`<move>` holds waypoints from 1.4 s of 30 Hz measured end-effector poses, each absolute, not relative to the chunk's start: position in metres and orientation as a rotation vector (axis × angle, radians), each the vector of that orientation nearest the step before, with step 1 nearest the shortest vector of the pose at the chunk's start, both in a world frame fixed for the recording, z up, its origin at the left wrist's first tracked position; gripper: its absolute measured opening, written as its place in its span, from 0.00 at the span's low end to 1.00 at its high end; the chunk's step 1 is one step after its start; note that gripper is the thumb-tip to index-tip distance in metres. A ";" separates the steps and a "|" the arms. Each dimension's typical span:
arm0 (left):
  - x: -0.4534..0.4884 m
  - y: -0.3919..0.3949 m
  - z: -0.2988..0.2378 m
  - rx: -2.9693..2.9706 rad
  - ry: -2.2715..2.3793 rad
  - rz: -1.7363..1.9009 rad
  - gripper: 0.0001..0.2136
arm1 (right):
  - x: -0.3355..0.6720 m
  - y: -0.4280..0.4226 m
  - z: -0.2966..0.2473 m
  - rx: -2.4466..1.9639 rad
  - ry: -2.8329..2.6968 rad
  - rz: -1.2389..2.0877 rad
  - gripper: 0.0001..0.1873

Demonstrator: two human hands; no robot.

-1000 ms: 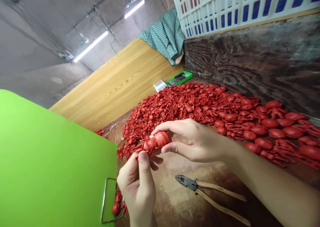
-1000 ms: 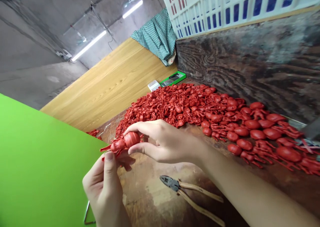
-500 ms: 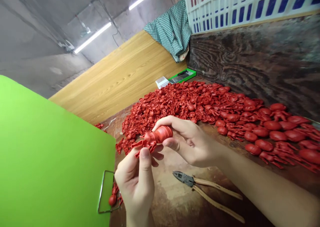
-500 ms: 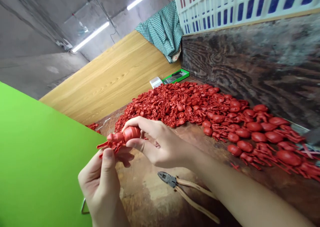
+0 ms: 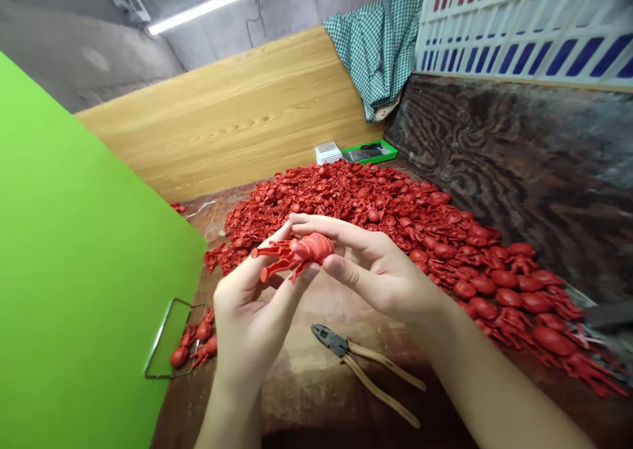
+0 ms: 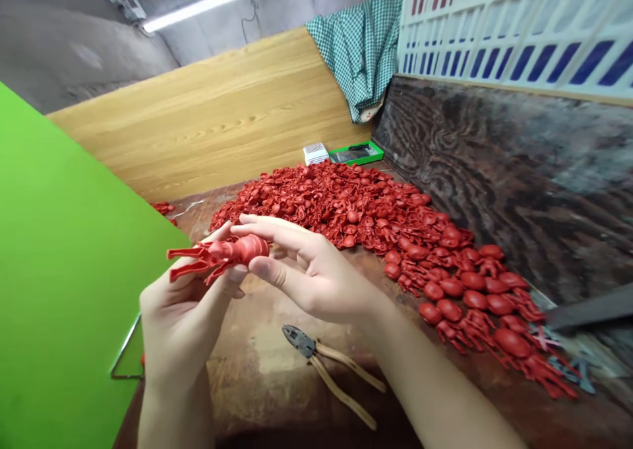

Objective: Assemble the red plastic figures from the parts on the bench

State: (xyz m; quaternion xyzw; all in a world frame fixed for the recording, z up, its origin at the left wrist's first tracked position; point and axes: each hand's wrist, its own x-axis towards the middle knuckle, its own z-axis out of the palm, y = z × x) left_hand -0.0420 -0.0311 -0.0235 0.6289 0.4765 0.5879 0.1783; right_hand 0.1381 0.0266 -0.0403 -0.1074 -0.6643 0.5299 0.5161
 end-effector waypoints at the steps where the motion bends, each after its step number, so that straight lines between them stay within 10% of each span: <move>1: -0.041 -0.030 -0.022 1.754 1.336 1.667 0.08 | 0.139 0.027 -0.040 -0.286 -1.595 1.268 0.22; 42: -0.035 -0.030 -0.019 1.530 1.257 1.698 0.12 | 0.135 0.019 -0.037 -0.463 -1.414 1.238 0.24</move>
